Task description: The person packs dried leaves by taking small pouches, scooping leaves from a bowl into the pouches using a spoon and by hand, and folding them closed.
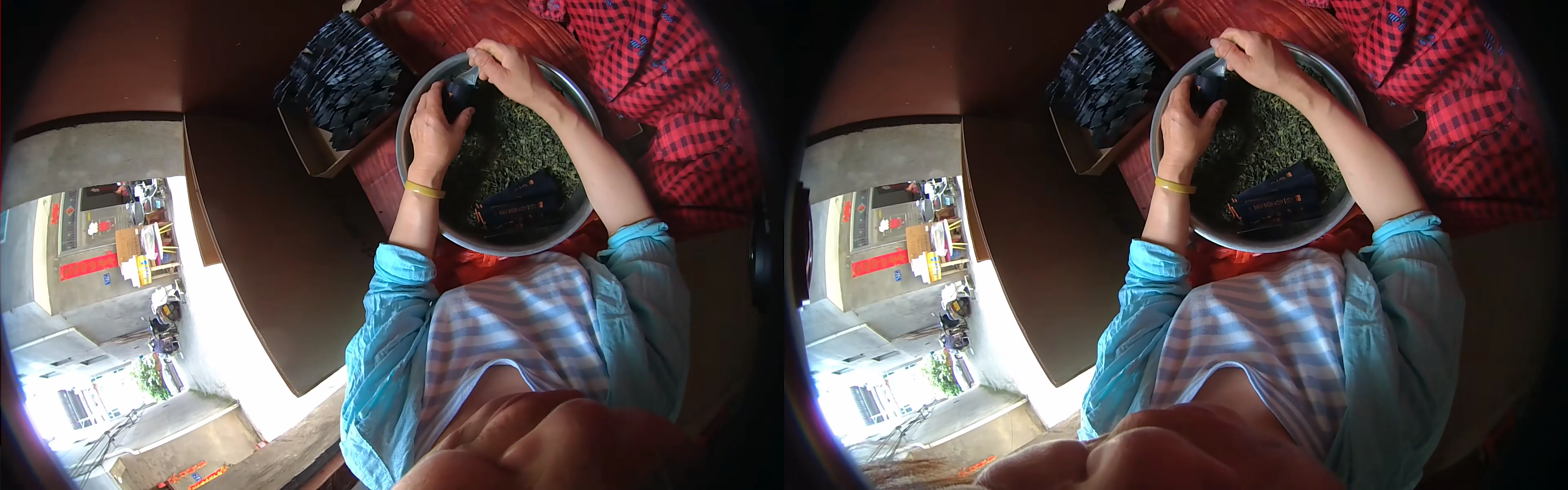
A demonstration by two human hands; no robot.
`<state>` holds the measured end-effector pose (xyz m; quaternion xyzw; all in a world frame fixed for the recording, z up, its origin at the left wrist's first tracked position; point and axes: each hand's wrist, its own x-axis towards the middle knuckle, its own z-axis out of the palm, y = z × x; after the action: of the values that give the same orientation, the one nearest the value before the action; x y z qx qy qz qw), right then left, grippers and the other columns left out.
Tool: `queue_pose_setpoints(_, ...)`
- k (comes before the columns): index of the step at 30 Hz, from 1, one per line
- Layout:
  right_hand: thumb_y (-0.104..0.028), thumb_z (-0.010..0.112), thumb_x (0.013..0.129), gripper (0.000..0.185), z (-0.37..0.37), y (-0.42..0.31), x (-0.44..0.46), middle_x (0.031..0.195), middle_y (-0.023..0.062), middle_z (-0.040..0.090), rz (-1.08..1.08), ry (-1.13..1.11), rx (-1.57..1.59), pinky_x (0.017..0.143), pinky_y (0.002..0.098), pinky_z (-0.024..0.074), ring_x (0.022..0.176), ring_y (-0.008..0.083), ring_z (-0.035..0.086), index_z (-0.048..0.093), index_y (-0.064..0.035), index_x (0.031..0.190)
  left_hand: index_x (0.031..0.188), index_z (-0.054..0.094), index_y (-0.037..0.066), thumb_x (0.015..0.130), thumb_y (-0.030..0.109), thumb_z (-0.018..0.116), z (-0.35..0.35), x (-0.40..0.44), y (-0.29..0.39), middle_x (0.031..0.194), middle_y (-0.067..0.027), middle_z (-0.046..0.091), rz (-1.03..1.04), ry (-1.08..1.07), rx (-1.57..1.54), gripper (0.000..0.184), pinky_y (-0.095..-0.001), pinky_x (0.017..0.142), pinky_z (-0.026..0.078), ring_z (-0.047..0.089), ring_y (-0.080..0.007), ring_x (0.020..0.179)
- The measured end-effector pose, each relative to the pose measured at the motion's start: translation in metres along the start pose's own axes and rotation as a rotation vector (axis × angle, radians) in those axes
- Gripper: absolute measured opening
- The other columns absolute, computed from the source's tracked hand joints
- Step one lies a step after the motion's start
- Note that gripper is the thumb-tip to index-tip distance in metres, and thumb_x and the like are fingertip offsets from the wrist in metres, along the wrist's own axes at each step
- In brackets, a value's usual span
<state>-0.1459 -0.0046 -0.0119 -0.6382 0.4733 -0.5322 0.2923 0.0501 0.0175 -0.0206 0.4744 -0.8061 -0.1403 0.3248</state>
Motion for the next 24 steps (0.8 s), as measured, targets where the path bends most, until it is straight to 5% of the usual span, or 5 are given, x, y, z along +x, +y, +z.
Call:
queue_pose_setpoints(13, -0.034, 0.055, 0.098, 0.034, -0.026, 0.018, 0.015, 0.07, -0.0008, 0.06, 0.063, 0.148, 0.148, 0.057, 0.0232, 0.0461, 0.065, 0.0056, 0.057, 0.064, -0.0021, 0.092, 0.129, 0.048, -0.001, 0.075, 0.015, 0.079, -0.004, 0.006, -0.007, 0.112, -0.0215, 0.061, -0.112, 0.043, -0.165, 0.064, -0.0408, 0.087, 0.05, 0.061, -0.0374, 0.101)
queue_pose_setpoints(17, -0.029, 0.057, 0.096, 0.027, -0.016, -0.023, -0.002, 0.073, 0.0084, 0.066, -0.157, 0.011, -0.086, 0.059, 0.0334, 0.0489, 0.065, 0.0177, 0.064, 0.065, -0.0044, 0.09, 0.132, 0.046, -0.001, 0.076, 0.012, 0.079, -0.008, 0.004, 0.0, 0.114, -0.0207, 0.059, -0.117, 0.203, -0.276, 0.067, -0.0378, 0.089, 0.05, 0.061, -0.0347, 0.102)
queue_pose_setpoints(19, -0.026, 0.058, 0.092, 0.023, -0.002, -0.03, -0.014, 0.076, 0.0128, 0.067, -0.194, -0.389, -0.457, 0.06, 0.0409, 0.0495, 0.069, 0.0291, 0.066, 0.064, -0.005, 0.086, 0.133, 0.044, -0.001, 0.076, 0.011, 0.079, -0.006, 0.006, 0.0, 0.115, -0.0204, 0.059, -0.107, 0.267, -0.306, 0.068, -0.0369, 0.089, 0.05, 0.061, -0.0337, 0.102)
queue_pose_setpoints(24, -0.024, 0.059, 0.088, 0.021, 0.001, -0.029, -0.013, 0.077, 0.0157, 0.067, -0.165, -0.435, -0.406, 0.066, 0.0458, 0.0497, 0.078, 0.0367, 0.065, 0.061, -0.004, 0.081, 0.139, 0.037, -0.001, 0.077, 0.011, 0.08, 0.004, 0.01, -0.006, 0.122, -0.0199, 0.054, 0.023, 0.393, -0.39, 0.077, -0.0366, 0.09, 0.049, 0.058, -0.0309, 0.106)
